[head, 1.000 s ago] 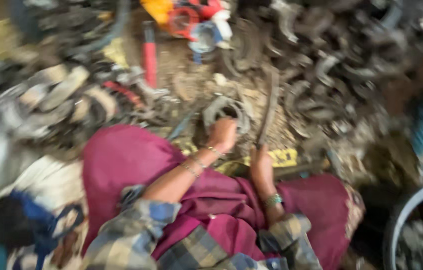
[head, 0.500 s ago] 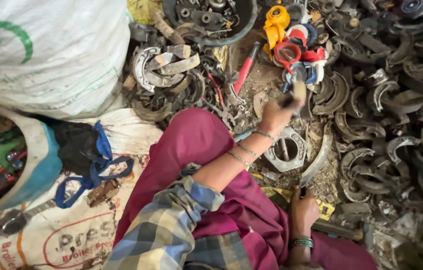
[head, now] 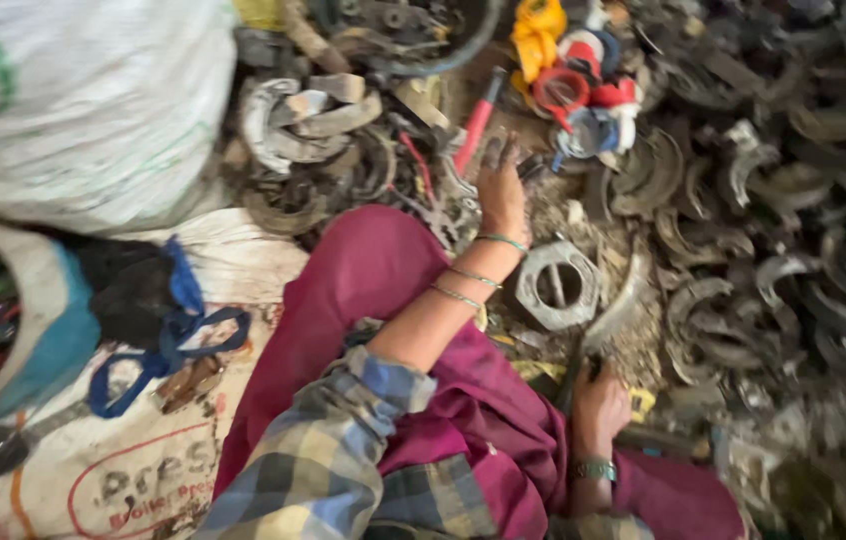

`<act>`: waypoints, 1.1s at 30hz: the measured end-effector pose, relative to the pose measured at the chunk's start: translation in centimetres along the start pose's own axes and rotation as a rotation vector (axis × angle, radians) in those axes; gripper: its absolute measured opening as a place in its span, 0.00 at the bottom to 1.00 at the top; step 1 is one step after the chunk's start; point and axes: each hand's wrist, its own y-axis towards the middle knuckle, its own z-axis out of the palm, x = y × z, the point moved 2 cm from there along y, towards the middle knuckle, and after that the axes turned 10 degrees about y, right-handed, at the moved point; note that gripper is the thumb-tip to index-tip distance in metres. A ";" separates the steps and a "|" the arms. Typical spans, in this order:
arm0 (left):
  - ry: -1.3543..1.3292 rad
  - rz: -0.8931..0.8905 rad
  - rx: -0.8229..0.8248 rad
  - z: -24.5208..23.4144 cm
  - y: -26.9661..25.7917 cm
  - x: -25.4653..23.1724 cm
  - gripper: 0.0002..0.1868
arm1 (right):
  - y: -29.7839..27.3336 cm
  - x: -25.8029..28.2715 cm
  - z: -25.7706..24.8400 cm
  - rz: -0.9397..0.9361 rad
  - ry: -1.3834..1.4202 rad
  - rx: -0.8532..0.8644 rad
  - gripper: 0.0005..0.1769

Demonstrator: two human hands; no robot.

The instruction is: The person sits on the ground and uses a hammer and chisel to shape and separate metal parts. They repeatedly strike a metal piece placed on a hexagonal anvil, then pick up and inspect the separated pieces.

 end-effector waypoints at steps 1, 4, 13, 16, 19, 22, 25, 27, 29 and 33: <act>0.456 0.413 -0.033 -0.2 -0.3 0.3 0.12 | -0.4 -0.1 -0.2 0.045 -0.060 0.017 0.23; 1.127 0.180 0.341 -0.2 -0.8 3.2 0.19 | 0.0 0.3 -0.9 -0.033 0.118 -0.027 0.21; 0.416 -0.306 0.417 -2.0 -4.7 -1.6 0.15 | 3.0 0.8 -11.0 -0.150 0.216 0.171 0.19; 0.342 -0.155 0.487 -0.7 -5.6 -2.4 0.20 | 5.8 0.5 -17.2 -0.065 0.141 0.308 0.20; 0.434 0.269 0.534 -0.2 -6.3 -2.4 0.22 | 7.3 0.1 -24.3 -0.253 0.254 -0.070 0.19; 0.637 0.340 0.556 -0.5 -6.7 -2.5 0.25 | 7.2 -1.6 -28.8 -0.344 0.396 -0.351 0.12; 0.663 0.240 0.584 -0.1 -7.6 -3.0 0.27 | 7.2 -4.5 -29.6 -0.160 0.723 -0.581 0.07; 0.742 0.263 0.613 0.2 -8.1 -3.7 0.28 | 6.1 -6.7 -28.7 -0.094 0.887 -0.712 0.08; 0.901 0.392 0.642 0.5 -8.7 -4.2 0.28 | 6.2 -9.8 -27.7 -0.045 0.669 -0.706 0.06; 1.110 0.653 0.688 1.3 -9.6 -4.5 0.29 | 6.8 -16.6 -25.3 -0.011 0.295 -0.651 0.05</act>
